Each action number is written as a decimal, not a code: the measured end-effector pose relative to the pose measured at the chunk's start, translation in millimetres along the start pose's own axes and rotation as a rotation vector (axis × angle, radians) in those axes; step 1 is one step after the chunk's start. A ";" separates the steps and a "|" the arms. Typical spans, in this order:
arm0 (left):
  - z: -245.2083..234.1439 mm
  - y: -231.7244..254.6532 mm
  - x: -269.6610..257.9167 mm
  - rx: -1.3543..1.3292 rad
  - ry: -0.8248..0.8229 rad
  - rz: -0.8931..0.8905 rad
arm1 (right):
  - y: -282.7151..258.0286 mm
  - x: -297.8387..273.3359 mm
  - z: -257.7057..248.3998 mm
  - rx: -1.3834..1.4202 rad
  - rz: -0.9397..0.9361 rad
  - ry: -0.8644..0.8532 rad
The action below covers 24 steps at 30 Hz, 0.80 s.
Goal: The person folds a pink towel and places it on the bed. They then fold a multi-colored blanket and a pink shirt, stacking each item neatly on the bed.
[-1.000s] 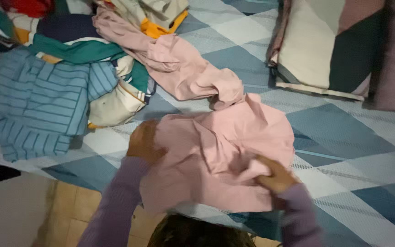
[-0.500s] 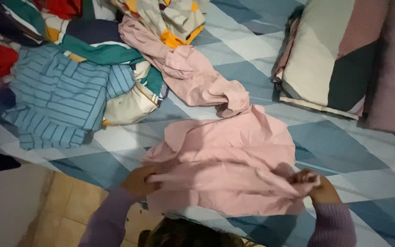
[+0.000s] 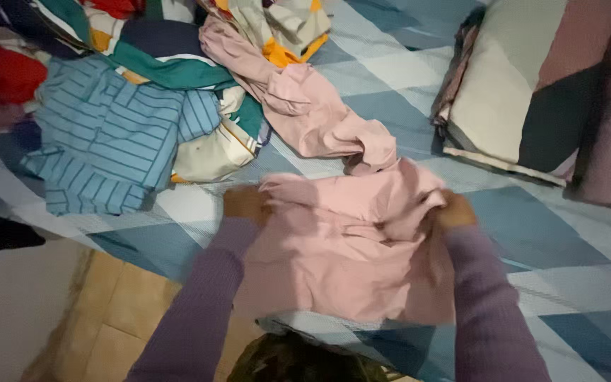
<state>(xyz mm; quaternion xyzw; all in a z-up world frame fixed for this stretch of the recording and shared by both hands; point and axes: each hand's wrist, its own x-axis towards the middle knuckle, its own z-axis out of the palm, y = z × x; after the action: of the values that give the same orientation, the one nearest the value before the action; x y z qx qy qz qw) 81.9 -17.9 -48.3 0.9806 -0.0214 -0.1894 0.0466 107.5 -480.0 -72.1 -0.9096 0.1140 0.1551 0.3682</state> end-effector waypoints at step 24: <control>34.7 10.7 -102.9 -0.638 0.069 -0.251 | -5.6 -98.2 -4.6 0.487 0.274 0.237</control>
<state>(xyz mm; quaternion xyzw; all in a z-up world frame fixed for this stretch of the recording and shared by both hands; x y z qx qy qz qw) -26.7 -25.4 -41.3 0.9173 0.1613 -0.1574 0.3281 19.3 -470.1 -29.5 -0.7826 0.3115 0.0643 0.5352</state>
